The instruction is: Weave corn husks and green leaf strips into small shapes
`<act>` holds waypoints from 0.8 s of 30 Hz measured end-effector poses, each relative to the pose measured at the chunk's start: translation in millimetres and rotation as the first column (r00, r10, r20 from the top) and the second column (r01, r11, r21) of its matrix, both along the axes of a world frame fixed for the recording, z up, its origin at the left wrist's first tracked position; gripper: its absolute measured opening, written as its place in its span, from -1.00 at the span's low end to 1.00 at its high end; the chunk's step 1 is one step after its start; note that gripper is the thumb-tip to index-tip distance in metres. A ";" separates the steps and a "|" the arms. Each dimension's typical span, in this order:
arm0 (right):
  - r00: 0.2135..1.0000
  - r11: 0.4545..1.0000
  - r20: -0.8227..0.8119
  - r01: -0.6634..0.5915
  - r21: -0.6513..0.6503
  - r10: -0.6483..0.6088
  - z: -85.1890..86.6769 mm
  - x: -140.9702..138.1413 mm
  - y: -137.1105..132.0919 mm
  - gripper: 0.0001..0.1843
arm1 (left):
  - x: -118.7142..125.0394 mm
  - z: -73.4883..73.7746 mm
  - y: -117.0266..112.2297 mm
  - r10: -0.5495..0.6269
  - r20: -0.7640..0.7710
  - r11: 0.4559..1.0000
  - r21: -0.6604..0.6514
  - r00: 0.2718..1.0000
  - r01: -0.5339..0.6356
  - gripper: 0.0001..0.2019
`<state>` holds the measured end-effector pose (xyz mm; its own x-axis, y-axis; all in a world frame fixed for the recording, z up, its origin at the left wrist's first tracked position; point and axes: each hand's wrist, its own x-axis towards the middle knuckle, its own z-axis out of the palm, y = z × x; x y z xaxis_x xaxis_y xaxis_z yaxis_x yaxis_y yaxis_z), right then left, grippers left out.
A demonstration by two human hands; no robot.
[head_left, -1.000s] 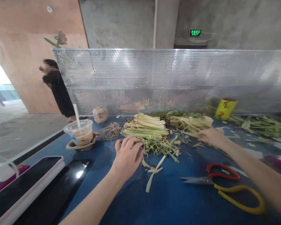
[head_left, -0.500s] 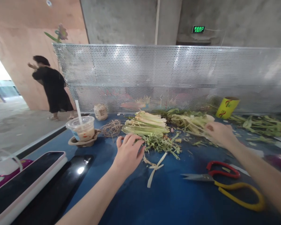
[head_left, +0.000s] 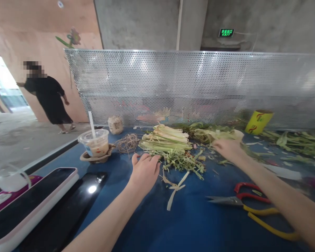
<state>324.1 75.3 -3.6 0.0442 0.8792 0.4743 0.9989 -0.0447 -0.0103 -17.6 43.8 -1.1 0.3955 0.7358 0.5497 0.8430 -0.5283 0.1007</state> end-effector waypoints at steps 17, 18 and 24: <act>0.956 0.927 -0.028 -0.289 -0.239 0.290 -0.3 -95.4 58.2 -0.70 | -1.1 -2.7 -0.3 -0.006 -0.041 0.992 -0.123 0.999 0.001 -0.77; 0.953 0.927 -0.043 -0.303 -0.221 0.301 0.3 -94.0 57.7 -0.72 | -1.0 -3.0 -0.1 -0.014 -0.041 0.992 -0.124 0.999 0.009 -0.78; 0.932 0.944 -0.202 -0.321 -0.073 0.301 15.9 -91.7 53.2 -0.85 | -0.1 -2.6 -1.1 -0.020 -0.042 0.992 -0.127 0.999 0.015 -0.77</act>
<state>232.4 128.5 12.3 -0.1605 0.9068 0.3898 0.9436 0.2568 -0.2090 -17.7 42.8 -3.7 0.4299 0.7913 0.4349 0.8388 -0.5282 0.1319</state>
